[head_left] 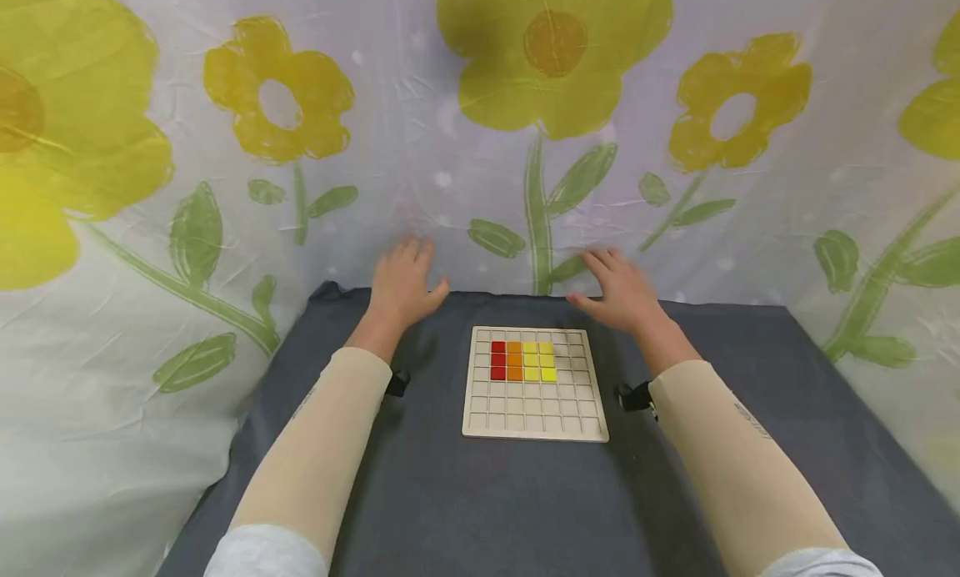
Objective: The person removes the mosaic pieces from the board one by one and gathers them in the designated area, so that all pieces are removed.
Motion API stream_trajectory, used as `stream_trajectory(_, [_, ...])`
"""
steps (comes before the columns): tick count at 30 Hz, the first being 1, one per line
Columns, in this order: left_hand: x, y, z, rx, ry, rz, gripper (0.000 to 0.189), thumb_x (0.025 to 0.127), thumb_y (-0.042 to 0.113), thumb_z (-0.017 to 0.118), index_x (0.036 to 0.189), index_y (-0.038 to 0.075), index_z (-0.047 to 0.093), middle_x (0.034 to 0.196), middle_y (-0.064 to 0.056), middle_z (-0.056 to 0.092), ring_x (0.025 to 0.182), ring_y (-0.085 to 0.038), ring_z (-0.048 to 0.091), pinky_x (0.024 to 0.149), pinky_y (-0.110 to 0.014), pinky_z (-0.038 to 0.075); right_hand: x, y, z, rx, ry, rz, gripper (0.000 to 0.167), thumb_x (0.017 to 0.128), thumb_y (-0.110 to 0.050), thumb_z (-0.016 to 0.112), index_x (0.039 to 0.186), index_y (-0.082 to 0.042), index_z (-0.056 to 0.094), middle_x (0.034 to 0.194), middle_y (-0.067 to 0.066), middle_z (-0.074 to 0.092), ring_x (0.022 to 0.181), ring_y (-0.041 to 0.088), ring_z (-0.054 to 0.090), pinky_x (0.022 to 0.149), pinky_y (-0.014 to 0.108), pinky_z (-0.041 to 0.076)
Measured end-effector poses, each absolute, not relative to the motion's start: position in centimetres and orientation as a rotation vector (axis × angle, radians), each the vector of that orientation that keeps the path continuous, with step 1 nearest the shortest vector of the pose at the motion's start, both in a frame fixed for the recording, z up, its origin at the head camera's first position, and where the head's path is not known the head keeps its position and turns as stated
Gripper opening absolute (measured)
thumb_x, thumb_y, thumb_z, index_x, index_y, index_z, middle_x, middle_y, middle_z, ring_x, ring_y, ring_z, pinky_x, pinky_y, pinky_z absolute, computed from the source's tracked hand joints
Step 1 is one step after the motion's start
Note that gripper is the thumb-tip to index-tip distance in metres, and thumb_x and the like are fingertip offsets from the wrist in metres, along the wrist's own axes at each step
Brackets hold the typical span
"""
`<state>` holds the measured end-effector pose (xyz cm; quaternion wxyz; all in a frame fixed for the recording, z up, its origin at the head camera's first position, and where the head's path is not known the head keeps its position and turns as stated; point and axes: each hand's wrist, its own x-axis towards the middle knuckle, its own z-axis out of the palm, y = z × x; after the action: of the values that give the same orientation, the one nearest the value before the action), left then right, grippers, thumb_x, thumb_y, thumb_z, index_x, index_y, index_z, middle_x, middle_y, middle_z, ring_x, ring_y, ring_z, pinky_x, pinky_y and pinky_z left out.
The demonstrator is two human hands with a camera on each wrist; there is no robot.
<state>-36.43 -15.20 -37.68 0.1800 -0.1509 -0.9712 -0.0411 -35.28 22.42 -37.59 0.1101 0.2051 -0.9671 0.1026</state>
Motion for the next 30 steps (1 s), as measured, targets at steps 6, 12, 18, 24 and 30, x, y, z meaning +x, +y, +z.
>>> stream_trajectory(6, [-35.1, -15.0, -38.2, -0.537, -2.621, -0.178, 0.065, 0.100, 0.041, 0.060, 0.152, 0.003, 0.048, 0.145, -0.019, 0.052, 0.130, -0.037, 0.051, 0.101, -0.054, 0.045, -34.5, 21.1, -37.0, 0.748, -2.747, 0.370, 0.081, 0.098, -0.047, 0.067, 0.160, -0.006, 0.035, 0.160, 0.019, 0.036, 0.149, 0.045, 0.025, 0.114, 0.064, 0.024])
stream_trajectory(12, [-33.7, -14.7, -38.8, -0.587, -2.628, -0.249, 0.062, 0.101, 0.040, 0.060, 0.152, 0.006, 0.050, 0.142, -0.017, 0.056, 0.128, -0.035, 0.055, 0.099, -0.054, 0.047, -33.3, 19.8, -37.3, 0.838, -2.760, 0.415, 0.080, 0.098, -0.041, 0.069, 0.161, -0.006, 0.034, 0.162, 0.021, 0.032, 0.145, 0.043, 0.034, 0.113, 0.064, 0.026])
stream_trajectory(18, [-31.8, -14.6, -40.2, -0.625, -2.679, -0.315, 0.061, 0.101, 0.038, 0.063, 0.152, 0.008, 0.051, 0.141, -0.017, 0.056, 0.128, -0.035, 0.055, 0.098, -0.053, 0.048, -31.9, 18.5, -38.6, 0.905, -2.743, 0.346, 0.073, 0.097, -0.039, 0.072, 0.156, -0.006, 0.044, 0.159, 0.021, 0.036, 0.142, 0.043, 0.039, 0.111, 0.067, 0.028])
stream_trajectory(24, [-30.1, -14.9, -41.9, -0.597, -2.761, -0.441, 0.060, 0.101, 0.036, 0.063, 0.154, 0.011, 0.049, 0.144, -0.015, 0.054, 0.130, -0.035, 0.054, 0.099, -0.054, 0.048, -31.4, 16.9, -39.6, 0.965, -2.736, 0.335, 0.065, 0.098, -0.037, 0.072, 0.151, -0.006, 0.052, 0.151, 0.019, 0.049, 0.137, 0.038, 0.046, 0.109, 0.059, 0.036])
stream_trajectory(30, [-29.0, -14.7, -44.1, -0.672, -2.886, -0.659, 0.059, 0.101, 0.032, 0.066, 0.154, 0.012, 0.050, 0.141, -0.012, 0.057, 0.126, -0.031, 0.057, 0.100, -0.051, 0.048, -31.2, 15.5, -40.5, 0.989, -2.806, 0.402, 0.059, 0.099, -0.035, 0.070, 0.148, -0.005, 0.056, 0.136, 0.016, 0.058, 0.117, 0.033, 0.060, 0.096, 0.049, 0.049])
